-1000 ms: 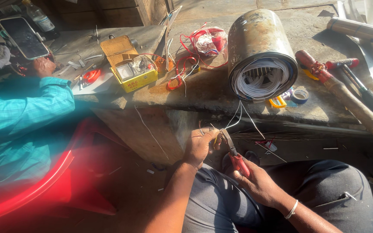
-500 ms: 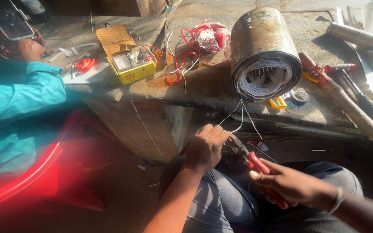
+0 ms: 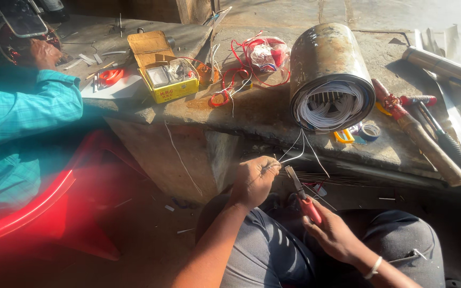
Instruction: The person strips insulation from several colored wires using pliers, twists the exposed strands, and then wraps the connections with blue electrical tape. A second person works on a motor stator in the background.
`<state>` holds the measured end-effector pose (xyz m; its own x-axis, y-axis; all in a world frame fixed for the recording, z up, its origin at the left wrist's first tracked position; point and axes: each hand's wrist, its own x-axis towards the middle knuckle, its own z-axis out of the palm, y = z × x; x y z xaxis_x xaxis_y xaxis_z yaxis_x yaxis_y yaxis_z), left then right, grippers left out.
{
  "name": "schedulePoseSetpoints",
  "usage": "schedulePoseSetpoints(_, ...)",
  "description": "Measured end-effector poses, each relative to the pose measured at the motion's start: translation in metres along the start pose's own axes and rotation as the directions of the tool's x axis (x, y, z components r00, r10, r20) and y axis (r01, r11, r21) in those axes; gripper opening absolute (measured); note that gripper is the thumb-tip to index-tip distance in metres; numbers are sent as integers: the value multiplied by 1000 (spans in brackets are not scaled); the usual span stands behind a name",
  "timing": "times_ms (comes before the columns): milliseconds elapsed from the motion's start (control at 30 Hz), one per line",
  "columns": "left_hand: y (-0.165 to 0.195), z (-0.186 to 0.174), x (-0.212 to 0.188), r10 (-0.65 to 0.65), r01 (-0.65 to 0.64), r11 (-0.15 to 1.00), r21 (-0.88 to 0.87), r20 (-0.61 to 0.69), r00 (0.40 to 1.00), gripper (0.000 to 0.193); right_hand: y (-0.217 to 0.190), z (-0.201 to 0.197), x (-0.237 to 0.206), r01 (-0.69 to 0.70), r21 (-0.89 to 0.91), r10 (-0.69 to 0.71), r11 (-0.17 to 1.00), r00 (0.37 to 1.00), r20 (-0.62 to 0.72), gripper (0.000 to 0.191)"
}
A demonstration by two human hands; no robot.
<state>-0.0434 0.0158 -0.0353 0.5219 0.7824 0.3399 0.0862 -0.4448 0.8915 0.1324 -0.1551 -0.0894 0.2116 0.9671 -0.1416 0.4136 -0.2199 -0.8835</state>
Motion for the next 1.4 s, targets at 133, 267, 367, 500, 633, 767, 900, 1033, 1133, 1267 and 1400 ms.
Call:
schedulePoseSetpoints(133,-28,8,13,-238,260,845,-467,106,965,22,11,14,23,49,-44,-50,998,998,-22,63)
schedulePoseSetpoints(267,-52,13,17,-342,369,736,-568,159,926,19,-1,19,33,107,-145,-113,984,993,-32,69)
schedulePoseSetpoints(367,-61,13,18,-353,395,720,-571,190,916,20,-11,20,33,98,-152,-105,984,993,-45,70)
schedulePoseSetpoints(500,-53,10,18,-342,413,646,-642,241,908,20,-22,21,28,-5,-232,-13,973,997,-76,60)
schedulePoseSetpoints(633,-24,6,11,-174,213,894,-395,134,976,17,-33,20,9,16,-152,-24,988,999,-45,49)
schedulePoseSetpoints(767,7,-2,-3,413,-385,872,303,-32,910,12,-53,-15,-12,-337,230,280,913,928,247,37)
schedulePoseSetpoints(900,25,5,-12,538,-572,563,597,261,802,9,-76,-94,-2,-625,27,546,780,701,459,31)
schedulePoseSetpoints(1033,25,6,-12,580,-552,695,461,94,809,8,-71,-103,-1,-561,4,469,828,695,546,42)
schedulePoseSetpoints(1133,20,1,-5,460,-428,876,223,-116,880,8,-47,-66,-13,-470,60,430,881,846,314,53)
schedulePoseSetpoints(1267,5,1,0,112,-109,993,43,-96,989,13,-17,-24,-12,-197,129,179,972,975,135,65)
schedulePoseSetpoints(1400,-15,7,7,-129,134,924,-359,39,991,26,-11,-1,5,16,-81,-16,997,1000,0,57)
